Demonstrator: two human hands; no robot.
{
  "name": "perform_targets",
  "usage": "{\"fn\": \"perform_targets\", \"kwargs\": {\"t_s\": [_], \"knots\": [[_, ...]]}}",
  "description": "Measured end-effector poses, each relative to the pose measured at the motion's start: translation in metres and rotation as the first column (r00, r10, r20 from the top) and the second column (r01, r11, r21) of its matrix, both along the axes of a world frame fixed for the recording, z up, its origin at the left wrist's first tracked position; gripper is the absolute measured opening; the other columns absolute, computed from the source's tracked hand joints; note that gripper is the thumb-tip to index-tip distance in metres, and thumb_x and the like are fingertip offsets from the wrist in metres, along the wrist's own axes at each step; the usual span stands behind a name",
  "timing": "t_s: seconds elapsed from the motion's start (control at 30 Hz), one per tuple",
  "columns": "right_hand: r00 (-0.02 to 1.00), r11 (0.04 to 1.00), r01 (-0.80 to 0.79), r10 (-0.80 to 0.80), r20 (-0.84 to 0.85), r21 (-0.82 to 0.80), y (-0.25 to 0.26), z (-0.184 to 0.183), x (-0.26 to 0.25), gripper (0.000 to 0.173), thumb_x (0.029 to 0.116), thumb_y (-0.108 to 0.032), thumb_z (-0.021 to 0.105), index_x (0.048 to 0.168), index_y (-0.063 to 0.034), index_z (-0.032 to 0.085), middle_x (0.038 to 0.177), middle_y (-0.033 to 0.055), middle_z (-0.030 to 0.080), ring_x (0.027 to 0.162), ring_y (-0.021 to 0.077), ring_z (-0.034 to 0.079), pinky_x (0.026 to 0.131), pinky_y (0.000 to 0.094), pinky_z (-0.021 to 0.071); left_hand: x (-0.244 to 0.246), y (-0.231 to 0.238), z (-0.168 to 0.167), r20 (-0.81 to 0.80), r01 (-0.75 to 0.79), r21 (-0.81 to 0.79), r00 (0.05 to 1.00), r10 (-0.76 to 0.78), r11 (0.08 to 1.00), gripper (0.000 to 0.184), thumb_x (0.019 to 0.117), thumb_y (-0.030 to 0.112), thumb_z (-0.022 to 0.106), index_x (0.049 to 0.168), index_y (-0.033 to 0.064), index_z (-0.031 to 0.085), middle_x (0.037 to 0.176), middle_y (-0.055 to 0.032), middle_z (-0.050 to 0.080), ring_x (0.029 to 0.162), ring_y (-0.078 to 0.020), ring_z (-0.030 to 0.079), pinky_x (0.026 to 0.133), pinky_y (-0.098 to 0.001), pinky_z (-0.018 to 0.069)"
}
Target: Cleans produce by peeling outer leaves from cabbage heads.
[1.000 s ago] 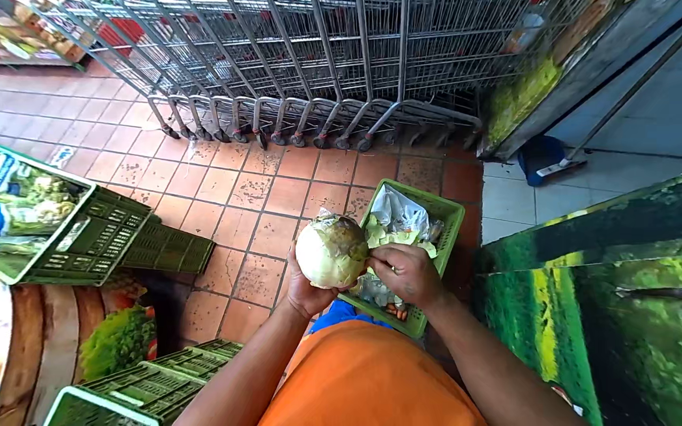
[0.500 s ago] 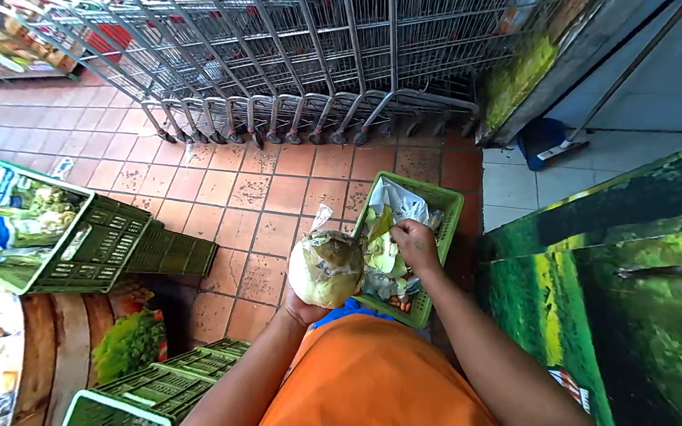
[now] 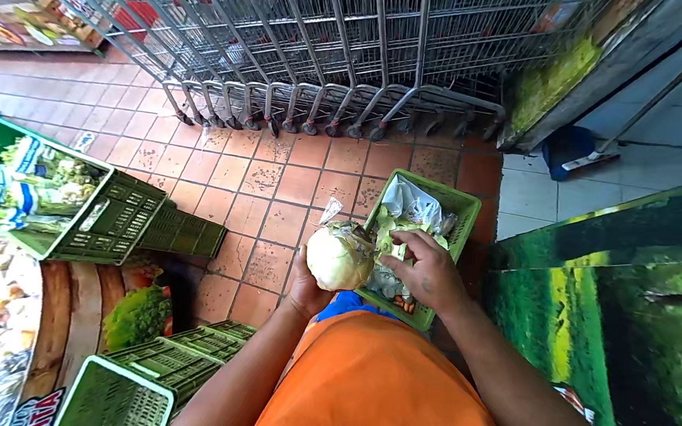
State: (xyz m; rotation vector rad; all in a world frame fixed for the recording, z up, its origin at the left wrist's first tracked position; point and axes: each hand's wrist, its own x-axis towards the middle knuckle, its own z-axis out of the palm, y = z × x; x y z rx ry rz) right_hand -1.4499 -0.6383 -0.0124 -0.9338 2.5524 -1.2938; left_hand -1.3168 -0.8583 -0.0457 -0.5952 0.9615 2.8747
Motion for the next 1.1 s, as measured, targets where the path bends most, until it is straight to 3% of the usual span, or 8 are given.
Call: {"fn": "perform_targets", "kwargs": {"t_s": [0.07, 0.1, 0.27, 0.47, 0.6, 0.67, 0.8, 1.1], "knots": [[0.989, 0.996, -0.093, 0.092, -0.113, -0.003, -0.006, 0.015, 0.007, 0.076, 0.0821, -0.064, 0.076, 0.137, -0.0122, 0.064, 0.124, 0.0082, 0.066, 0.099, 0.0211, 0.067, 0.080, 0.0431, 0.0602, 0.000, 0.003, 0.002, 0.028, -0.019, -0.055, 0.999, 0.020, 0.998, 0.092, 0.0692, 0.088, 0.064, 0.134, 0.0221, 0.061, 0.122, -0.0102, 0.069, 0.111, -0.0266, 0.068, 0.089, -0.0494, 0.0593], [0.979, 0.992, -0.126, 0.126, -0.163, 0.006, -0.010, 0.018, 0.008, 0.081, 0.0794, -0.066, 0.077, 0.138, -0.0121, 0.063, 0.126, 0.0086, 0.065, 0.106, 0.0223, 0.067, 0.086, 0.0440, 0.0603, 0.000, 0.004, 0.003, 0.039, -0.023, -0.074, 0.999, 0.026, 0.997, 0.093, 0.0680, 0.088, 0.065, 0.134, 0.0214, 0.061, 0.121, -0.0105, 0.070, 0.109, -0.0265, 0.069, 0.088, -0.0490, 0.0598], [0.950, 0.980, -0.192, 0.170, -0.263, -0.058, -0.014, 0.015, 0.003, 0.049, 0.0852, -0.054, 0.077, 0.114, -0.0140, 0.076, 0.107, 0.0024, 0.069, 0.100, 0.0161, 0.067, 0.084, 0.0358, 0.0591, -0.001, 0.002, 0.003, 0.034, 0.021, -0.090, 0.999, -0.018, 0.996, 0.088, 0.0682, 0.084, 0.069, 0.130, 0.0220, 0.064, 0.117, -0.0078, 0.071, 0.108, -0.0223, 0.069, 0.090, -0.0454, 0.0589], [0.926, 0.968, -0.232, 0.188, -0.327, -0.101, -0.012, 0.015, 0.002, 0.018, 0.0941, -0.029, 0.069, 0.099, -0.0146, 0.080, 0.094, -0.0011, 0.071, 0.090, 0.0119, 0.067, 0.076, 0.0300, 0.0582, 0.000, -0.003, 0.002, 0.053, 0.055, -0.128, 0.997, -0.049, 0.990, 0.085, 0.0711, 0.084, 0.066, 0.129, 0.0222, 0.064, 0.116, -0.0071, 0.071, 0.107, -0.0215, 0.069, 0.090, -0.0455, 0.0589], [0.957, 0.968, -0.214, 0.182, -0.224, -0.128, -0.011, 0.010, 0.000, 0.017, 0.0969, -0.025, 0.065, 0.099, -0.0148, 0.079, 0.097, -0.0019, 0.072, 0.094, 0.0086, 0.068, 0.081, 0.0284, 0.0597, 0.002, -0.002, 0.002, 0.080, 0.068, -0.140, 0.995, -0.057, 0.988, 0.086, 0.0714, 0.084, 0.067, 0.130, 0.0220, 0.063, 0.117, -0.0073, 0.071, 0.108, -0.0218, 0.069, 0.090, -0.0453, 0.0587], [0.964, 0.970, -0.213, 0.188, -0.190, -0.120, -0.008, 0.011, 0.001, 0.022, 0.0972, -0.033, 0.068, 0.105, -0.0151, 0.078, 0.101, -0.0017, 0.071, 0.097, 0.0087, 0.068, 0.083, 0.0296, 0.0600, 0.003, -0.001, 0.001, 0.088, 0.074, -0.142, 0.994, -0.061, 0.987, 0.086, 0.0717, 0.084, 0.066, 0.131, 0.0219, 0.062, 0.118, -0.0081, 0.071, 0.109, -0.0228, 0.069, 0.091, -0.0464, 0.0585], [0.944, 0.982, -0.186, 0.174, -0.280, -0.018, -0.009, 0.015, 0.014, 0.044, 0.0877, -0.053, 0.074, 0.110, -0.0156, 0.076, 0.104, -0.0004, 0.070, 0.095, 0.0141, 0.067, 0.078, 0.0343, 0.0592, 0.004, 0.001, 0.002, 0.126, 0.074, -0.164, 0.991, -0.054, 0.984, 0.087, 0.0709, 0.085, 0.066, 0.131, 0.0215, 0.063, 0.116, -0.0083, 0.071, 0.106, -0.0228, 0.070, 0.088, -0.0456, 0.0597], [0.927, 0.987, -0.154, 0.156, -0.340, 0.035, -0.013, 0.011, 0.020, 0.019, 0.0928, -0.028, 0.067, 0.097, -0.0143, 0.079, 0.093, -0.0008, 0.072, 0.088, 0.0144, 0.069, 0.072, 0.0330, 0.0591, 0.006, 0.004, 0.006, 0.144, 0.068, -0.277, 0.989, -0.028, 0.959, 0.086, 0.0747, 0.085, 0.062, 0.134, 0.0226, 0.060, 0.117, -0.0061, 0.071, 0.105, -0.0205, 0.070, 0.088, -0.0435, 0.0596]]}}
